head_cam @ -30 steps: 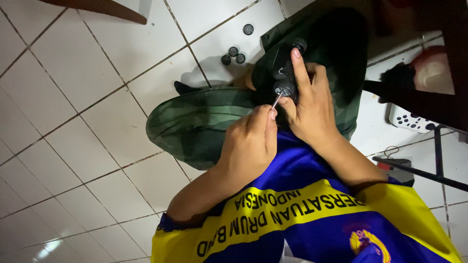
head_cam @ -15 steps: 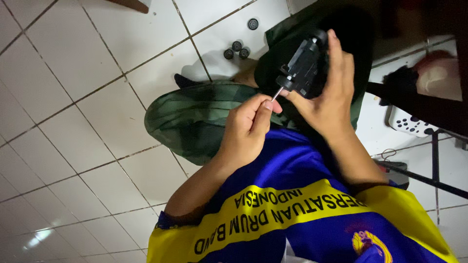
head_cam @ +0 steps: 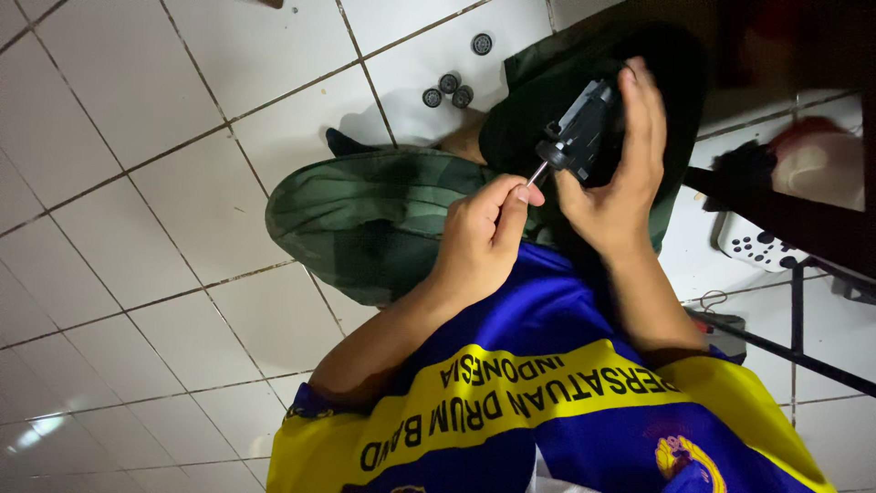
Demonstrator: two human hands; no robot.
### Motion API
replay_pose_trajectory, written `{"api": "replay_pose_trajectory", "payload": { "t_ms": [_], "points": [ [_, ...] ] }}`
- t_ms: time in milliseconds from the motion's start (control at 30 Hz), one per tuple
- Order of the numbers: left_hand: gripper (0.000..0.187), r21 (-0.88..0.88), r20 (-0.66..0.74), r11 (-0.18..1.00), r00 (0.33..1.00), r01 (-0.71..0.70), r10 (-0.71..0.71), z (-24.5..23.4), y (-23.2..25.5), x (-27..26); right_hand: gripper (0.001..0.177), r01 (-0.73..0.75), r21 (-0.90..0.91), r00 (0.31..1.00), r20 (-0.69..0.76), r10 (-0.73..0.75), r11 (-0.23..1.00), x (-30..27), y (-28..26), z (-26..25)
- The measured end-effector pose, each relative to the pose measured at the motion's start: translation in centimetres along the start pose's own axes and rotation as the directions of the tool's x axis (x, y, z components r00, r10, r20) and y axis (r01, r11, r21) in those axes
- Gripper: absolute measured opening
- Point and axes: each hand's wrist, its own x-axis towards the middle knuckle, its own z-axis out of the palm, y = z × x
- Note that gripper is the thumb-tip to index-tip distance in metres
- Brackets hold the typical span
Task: The person sits on the floor and uses a screwdriver to tighten screws on the chassis of a remote-controlled car. They then pick up small wheels from the floor and attach them to the vehicle's axles.
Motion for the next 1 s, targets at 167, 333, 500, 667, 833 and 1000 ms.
{"api": "replay_pose_trajectory", "payload": {
  "t_ms": [167, 333, 500, 667, 833, 1000],
  "points": [
    [0.014, 0.033, -0.010, 0.998, 0.999, -0.049, 0.049, 0.1, -0.7, -0.1, 0.078, -0.087, 0.026, 0.994, 0.069, 0.085, 0.996, -0.4, 0.4, 0.2],
    [0.009, 0.143, -0.017, 0.966, 0.975, -0.217, 0.222, 0.3, -1.9, -0.4, 0.082, -0.099, -0.033, 0.989, 0.111, 0.102, 0.995, -0.6, 0.2, 0.0],
    [0.019, 0.368, 0.059, 0.870, 0.942, -0.329, 0.331, 0.5, -2.6, -0.4, 0.078, -0.115, -0.065, 0.987, 0.110, 0.121, 0.991, -0.9, 0.0, -0.1],
    [0.029, 0.530, 0.144, 0.742, 0.906, -0.410, 0.398, 0.0, -2.1, 0.0, 0.081, -0.127, -0.077, 0.982, 0.131, 0.137, 0.989, -1.0, 0.0, -0.5],
    [0.030, 0.677, 0.235, 0.558, 0.859, -0.480, 0.454, -0.2, -1.7, 0.5, 0.086, -0.127, -0.100, 0.979, 0.147, 0.141, 0.987, -0.9, 0.1, -0.5],
    [0.025, 0.753, 0.306, 0.404, 0.820, -0.519, 0.483, -0.6, -1.9, 1.2, 0.086, -0.137, -0.088, 0.975, 0.166, 0.150, 0.987, -0.8, 0.0, -0.4]
  ]
}}
